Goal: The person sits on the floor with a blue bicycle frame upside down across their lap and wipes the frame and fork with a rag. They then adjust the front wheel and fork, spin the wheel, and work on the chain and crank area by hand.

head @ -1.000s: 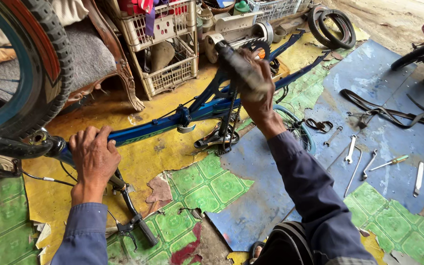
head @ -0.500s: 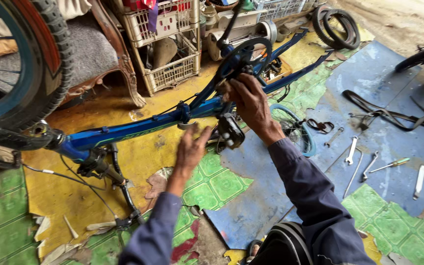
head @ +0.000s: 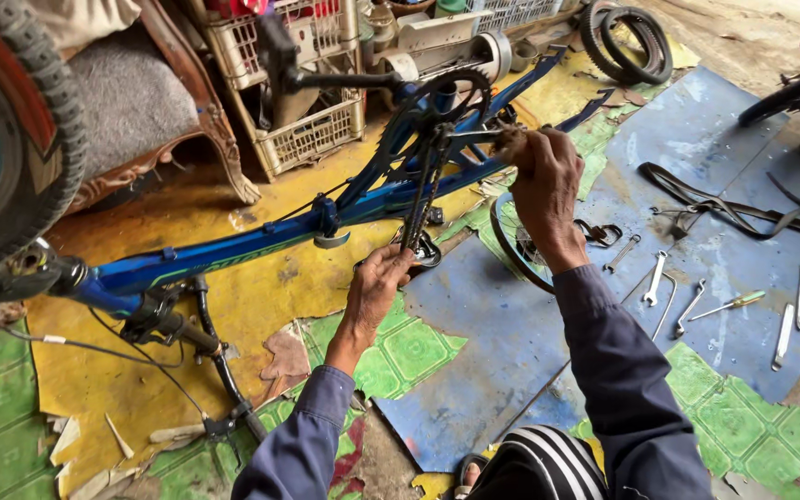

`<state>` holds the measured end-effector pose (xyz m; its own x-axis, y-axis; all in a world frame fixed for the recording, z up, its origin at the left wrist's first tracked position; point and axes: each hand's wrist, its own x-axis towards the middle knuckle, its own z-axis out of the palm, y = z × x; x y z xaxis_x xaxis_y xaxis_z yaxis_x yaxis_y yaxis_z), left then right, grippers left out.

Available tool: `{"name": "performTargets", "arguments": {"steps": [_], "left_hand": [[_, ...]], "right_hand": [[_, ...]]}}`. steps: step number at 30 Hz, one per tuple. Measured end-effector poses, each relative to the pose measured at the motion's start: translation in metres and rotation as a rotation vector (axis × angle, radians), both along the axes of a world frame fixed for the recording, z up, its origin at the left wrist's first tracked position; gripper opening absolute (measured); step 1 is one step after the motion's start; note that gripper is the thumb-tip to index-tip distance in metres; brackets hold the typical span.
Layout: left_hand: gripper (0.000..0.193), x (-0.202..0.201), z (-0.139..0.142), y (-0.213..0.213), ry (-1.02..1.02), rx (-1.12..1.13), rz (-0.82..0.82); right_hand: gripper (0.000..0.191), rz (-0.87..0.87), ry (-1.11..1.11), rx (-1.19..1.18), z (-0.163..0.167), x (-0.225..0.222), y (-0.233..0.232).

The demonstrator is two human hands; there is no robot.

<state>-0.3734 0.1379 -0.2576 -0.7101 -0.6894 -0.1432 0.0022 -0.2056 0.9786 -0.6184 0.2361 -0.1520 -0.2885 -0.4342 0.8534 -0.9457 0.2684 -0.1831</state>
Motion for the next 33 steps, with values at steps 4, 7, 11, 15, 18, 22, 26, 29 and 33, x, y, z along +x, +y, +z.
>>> {"name": "performTargets", "arguments": {"steps": [4,7,11,15,18,22,26,29,33], "left_hand": [[0.059,-0.011,0.019,0.005,0.037,-0.036,-0.032],[0.058,-0.013,0.028,0.009,0.049,-0.090,-0.030],[0.056,-0.007,0.032,0.011,0.045,-0.055,-0.033],[0.055,-0.001,0.033,0.012,0.013,-0.098,-0.036],[0.058,0.008,0.034,0.011,0.002,-0.136,-0.027],[0.062,0.021,0.030,0.009,-0.067,-0.178,-0.023],[0.061,0.023,0.025,0.006,-0.086,-0.208,-0.022],[0.058,0.020,0.022,0.007,-0.097,-0.262,-0.030],[0.057,0.017,0.027,0.015,-0.133,-0.300,0.004]], "right_hand": [[0.010,0.094,-0.026,-0.012,0.007,-0.012,0.004],[0.008,0.033,-0.030,0.019,0.013,-0.015,0.001],[0.016,-0.035,-0.044,0.177,0.017,-0.005,-0.019],[0.014,0.127,-0.172,0.157,0.007,0.019,-0.040],[0.007,0.219,-0.086,0.010,-0.004,0.022,-0.041],[0.010,0.151,-0.179,0.106,-0.023,0.011,-0.034],[0.009,0.210,-0.343,0.283,-0.040,0.010,-0.033],[0.017,0.305,-0.250,-0.061,-0.032,0.013,-0.034],[0.029,0.244,-0.124,-0.273,-0.004,0.014,-0.038]]}}
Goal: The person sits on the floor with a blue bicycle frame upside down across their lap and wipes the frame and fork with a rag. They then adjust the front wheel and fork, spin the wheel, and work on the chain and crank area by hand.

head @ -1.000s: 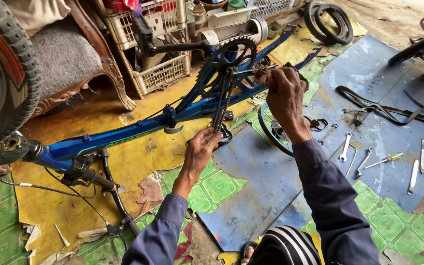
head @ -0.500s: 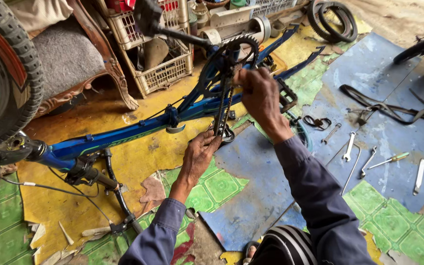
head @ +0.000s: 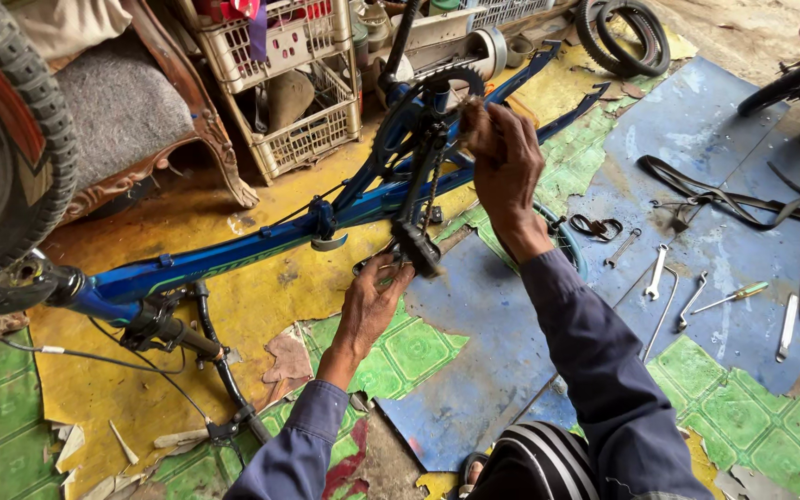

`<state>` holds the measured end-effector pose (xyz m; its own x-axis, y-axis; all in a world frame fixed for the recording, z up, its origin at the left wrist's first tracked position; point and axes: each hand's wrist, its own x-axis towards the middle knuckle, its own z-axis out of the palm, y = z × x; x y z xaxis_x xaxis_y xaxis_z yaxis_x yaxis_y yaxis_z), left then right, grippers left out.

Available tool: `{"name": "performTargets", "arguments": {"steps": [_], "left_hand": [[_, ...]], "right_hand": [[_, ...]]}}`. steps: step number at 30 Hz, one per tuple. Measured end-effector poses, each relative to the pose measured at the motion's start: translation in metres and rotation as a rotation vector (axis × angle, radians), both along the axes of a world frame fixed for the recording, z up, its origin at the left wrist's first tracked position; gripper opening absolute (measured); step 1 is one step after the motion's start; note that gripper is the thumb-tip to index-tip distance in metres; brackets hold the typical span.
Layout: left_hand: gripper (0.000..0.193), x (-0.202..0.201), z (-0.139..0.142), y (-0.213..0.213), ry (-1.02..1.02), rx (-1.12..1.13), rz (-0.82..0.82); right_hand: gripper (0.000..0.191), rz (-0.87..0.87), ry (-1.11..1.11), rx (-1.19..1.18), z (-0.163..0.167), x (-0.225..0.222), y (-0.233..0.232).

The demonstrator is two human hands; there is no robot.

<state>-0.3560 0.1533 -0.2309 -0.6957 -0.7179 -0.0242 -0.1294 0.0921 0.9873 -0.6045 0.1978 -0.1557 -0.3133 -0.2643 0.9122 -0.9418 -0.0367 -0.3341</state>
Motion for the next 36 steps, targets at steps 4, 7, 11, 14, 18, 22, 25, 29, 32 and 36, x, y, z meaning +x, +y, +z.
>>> {"name": "performTargets", "arguments": {"steps": [4,7,11,14,18,22,25,29,32,36], "left_hand": [[0.072,-0.002,0.018,0.008,0.037,0.268,0.143],[0.077,-0.002,0.036,0.009,0.162,0.374,0.183],[0.083,-0.005,0.057,0.008,0.196,0.482,0.236],[0.084,-0.014,0.064,0.003,0.201,0.431,0.252],[0.077,-0.021,0.059,0.002,0.236,0.394,0.244],[0.076,-0.023,0.047,0.002,0.226,0.386,0.244],[0.076,-0.025,0.041,0.001,0.273,0.342,0.244],[0.078,-0.030,0.038,0.001,0.182,0.381,0.255],[0.078,-0.030,0.038,0.001,0.191,0.367,0.242],[0.077,-0.028,0.036,-0.002,0.226,0.353,0.226]], "right_hand": [[0.027,0.019,0.058,-0.023,0.006,-0.001,-0.016],[0.022,0.031,-0.101,0.126,-0.018,-0.001,-0.023],[0.008,0.155,-0.084,0.288,-0.054,-0.004,-0.019],[0.008,0.151,-0.057,0.163,-0.057,-0.009,-0.012],[0.021,-0.042,-0.161,-0.001,-0.025,-0.014,-0.006],[0.018,0.008,-0.051,-0.113,0.017,-0.007,-0.018],[0.015,0.123,-0.112,-0.066,0.032,0.013,-0.031],[0.015,0.146,0.059,0.044,0.037,0.043,-0.034],[0.017,0.229,0.322,0.152,0.040,0.053,-0.030],[0.012,0.207,0.031,0.072,0.037,0.047,-0.020]]}}
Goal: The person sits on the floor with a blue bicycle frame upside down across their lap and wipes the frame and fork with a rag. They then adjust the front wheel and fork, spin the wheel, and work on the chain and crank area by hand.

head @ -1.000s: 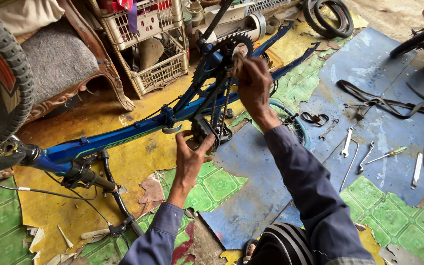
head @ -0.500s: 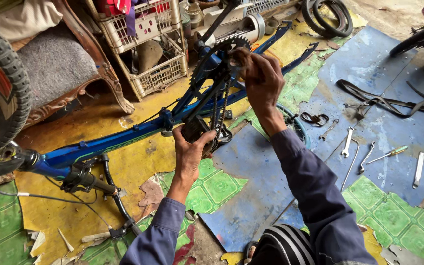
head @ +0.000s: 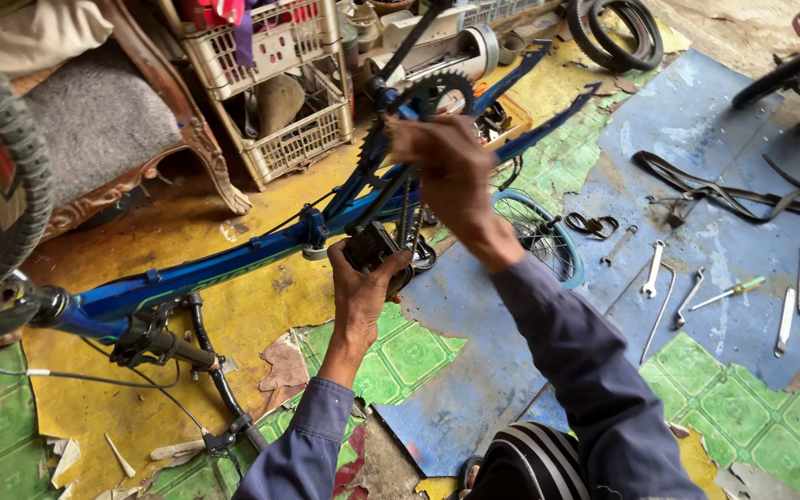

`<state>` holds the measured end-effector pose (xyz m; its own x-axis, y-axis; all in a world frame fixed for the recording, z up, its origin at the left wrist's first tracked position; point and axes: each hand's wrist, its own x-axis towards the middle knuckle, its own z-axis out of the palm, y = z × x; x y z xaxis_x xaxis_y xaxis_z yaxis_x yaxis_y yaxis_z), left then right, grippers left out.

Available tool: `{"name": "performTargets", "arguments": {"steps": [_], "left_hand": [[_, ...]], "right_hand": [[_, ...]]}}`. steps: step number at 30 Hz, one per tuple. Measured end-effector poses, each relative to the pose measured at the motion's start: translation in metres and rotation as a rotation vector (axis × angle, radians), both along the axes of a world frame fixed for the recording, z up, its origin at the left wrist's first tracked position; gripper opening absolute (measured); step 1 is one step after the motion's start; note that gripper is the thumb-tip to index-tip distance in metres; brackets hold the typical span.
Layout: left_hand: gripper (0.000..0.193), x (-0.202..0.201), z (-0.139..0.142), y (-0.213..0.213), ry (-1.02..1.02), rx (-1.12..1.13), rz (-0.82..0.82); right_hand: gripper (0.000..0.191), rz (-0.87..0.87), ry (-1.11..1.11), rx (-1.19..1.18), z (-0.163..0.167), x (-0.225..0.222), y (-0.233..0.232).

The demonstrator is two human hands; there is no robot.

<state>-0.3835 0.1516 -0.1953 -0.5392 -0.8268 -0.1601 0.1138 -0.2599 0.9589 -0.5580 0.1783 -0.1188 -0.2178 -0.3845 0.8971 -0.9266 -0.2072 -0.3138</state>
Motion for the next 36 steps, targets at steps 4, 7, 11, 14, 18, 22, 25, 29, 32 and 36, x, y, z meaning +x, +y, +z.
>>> {"name": "performTargets", "arguments": {"steps": [4,7,11,14,18,22,25,29,32,36], "left_hand": [[0.079,0.002,-0.002,-0.001,0.031,0.030,0.008],[0.077,0.002,-0.003,0.000,0.030,0.027,0.019],[0.077,0.004,0.002,0.001,0.049,0.007,-0.007],[0.077,0.006,0.007,-0.003,0.031,0.005,-0.009],[0.079,0.007,0.011,-0.004,0.014,0.015,-0.014],[0.079,0.007,0.012,0.000,0.041,-0.024,-0.010],[0.080,0.008,0.011,0.002,0.042,-0.024,-0.014],[0.079,0.008,0.012,0.001,0.033,-0.017,-0.009],[0.078,0.008,0.013,0.000,0.052,-0.027,-0.030],[0.079,0.010,0.014,0.000,0.017,-0.032,-0.038]], "right_hand": [[0.013,-0.087,-0.472,0.349,-0.028,-0.007,0.021],[0.042,0.176,-0.940,0.661,-0.064,0.004,0.028],[0.021,0.494,-1.287,0.554,-0.098,0.017,0.001],[0.015,0.697,-1.386,0.456,-0.108,0.018,-0.014],[0.012,0.748,-1.375,0.418,-0.115,0.016,-0.017],[0.017,0.762,-1.307,0.365,-0.119,0.017,-0.014],[0.015,0.698,-1.311,0.401,-0.119,0.018,-0.014],[0.016,0.675,-1.268,0.397,-0.117,0.019,-0.015],[0.011,0.664,-1.304,0.380,-0.116,0.019,-0.016],[0.012,0.663,-1.282,0.380,-0.117,0.020,-0.016]]}}
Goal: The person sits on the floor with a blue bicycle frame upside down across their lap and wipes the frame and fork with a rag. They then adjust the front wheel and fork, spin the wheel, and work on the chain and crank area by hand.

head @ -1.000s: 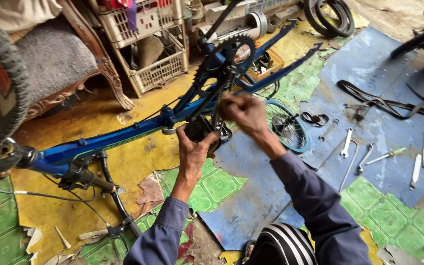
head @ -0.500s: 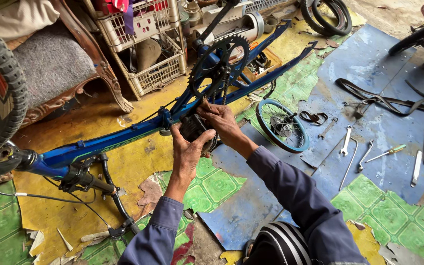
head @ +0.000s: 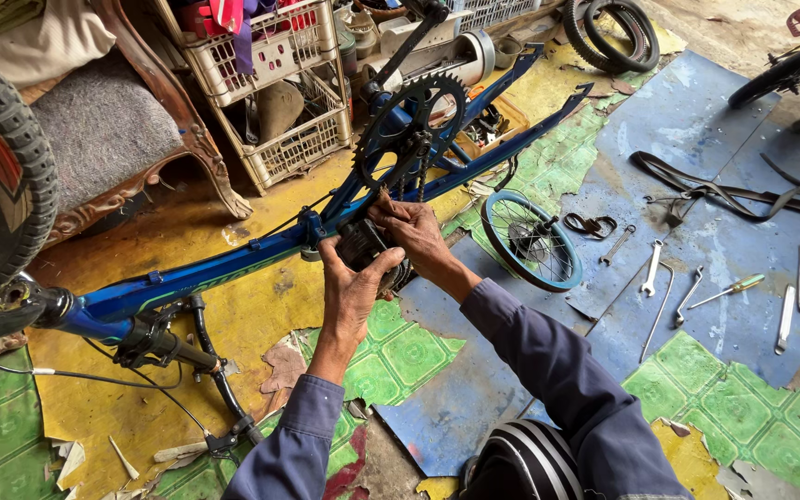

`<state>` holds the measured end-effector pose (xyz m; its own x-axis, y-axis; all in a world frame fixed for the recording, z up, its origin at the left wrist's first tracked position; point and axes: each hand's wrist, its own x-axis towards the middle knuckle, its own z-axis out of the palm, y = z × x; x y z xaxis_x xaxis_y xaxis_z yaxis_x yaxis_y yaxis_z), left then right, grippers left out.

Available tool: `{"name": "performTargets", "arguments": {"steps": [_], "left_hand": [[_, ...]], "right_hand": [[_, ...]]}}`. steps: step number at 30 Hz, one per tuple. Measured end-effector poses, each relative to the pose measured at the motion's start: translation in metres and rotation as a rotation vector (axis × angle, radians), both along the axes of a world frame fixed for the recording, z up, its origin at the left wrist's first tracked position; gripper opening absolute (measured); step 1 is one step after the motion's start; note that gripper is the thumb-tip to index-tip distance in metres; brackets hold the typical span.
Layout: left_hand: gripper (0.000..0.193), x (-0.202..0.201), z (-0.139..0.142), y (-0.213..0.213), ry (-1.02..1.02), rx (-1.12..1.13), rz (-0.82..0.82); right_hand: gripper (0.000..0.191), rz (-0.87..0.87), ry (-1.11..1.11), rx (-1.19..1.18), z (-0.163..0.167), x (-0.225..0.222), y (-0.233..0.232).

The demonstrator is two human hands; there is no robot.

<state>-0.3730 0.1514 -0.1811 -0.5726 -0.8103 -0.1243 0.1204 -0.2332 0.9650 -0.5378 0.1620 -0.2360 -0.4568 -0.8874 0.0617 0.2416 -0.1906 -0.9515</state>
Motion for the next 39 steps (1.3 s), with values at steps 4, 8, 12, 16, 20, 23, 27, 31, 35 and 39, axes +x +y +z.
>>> {"name": "performTargets", "arguments": {"steps": [4,8,12,16,20,23,27,31,35,39], "left_hand": [[0.079,0.000,0.000,0.001,-0.013,0.004,0.017],[0.080,-0.002,0.001,0.002,-0.001,0.008,0.017],[0.080,-0.003,0.002,0.003,-0.008,0.016,0.027],[0.079,-0.002,0.003,0.002,-0.021,0.010,0.019],[0.079,-0.002,0.004,0.002,-0.004,0.017,0.012],[0.080,-0.002,0.004,0.003,-0.006,0.015,0.014],[0.081,-0.001,0.002,0.004,-0.015,0.017,0.014],[0.083,-0.001,0.000,0.002,-0.020,0.006,0.022],[0.083,-0.002,-0.002,0.000,-0.023,-0.014,0.013],[0.083,-0.003,-0.003,0.001,-0.031,-0.011,0.014]], "right_hand": [[0.013,-0.017,0.031,0.023,0.000,0.001,0.001],[0.019,0.004,0.044,-0.014,0.003,0.001,0.003],[0.018,0.001,0.042,0.008,0.005,0.002,0.004],[0.023,-0.005,0.046,-0.027,0.004,0.001,0.003],[0.022,-0.011,0.044,-0.006,0.001,0.000,0.001],[0.020,-0.006,0.043,-0.005,0.000,0.000,0.002],[0.019,-0.017,0.042,-0.014,0.000,0.001,0.003],[0.014,-0.026,0.022,0.033,0.000,0.002,0.001],[0.016,-0.024,0.040,0.009,-0.003,-0.001,0.000],[0.016,-0.013,0.044,-0.009,-0.006,-0.003,0.001]]}}
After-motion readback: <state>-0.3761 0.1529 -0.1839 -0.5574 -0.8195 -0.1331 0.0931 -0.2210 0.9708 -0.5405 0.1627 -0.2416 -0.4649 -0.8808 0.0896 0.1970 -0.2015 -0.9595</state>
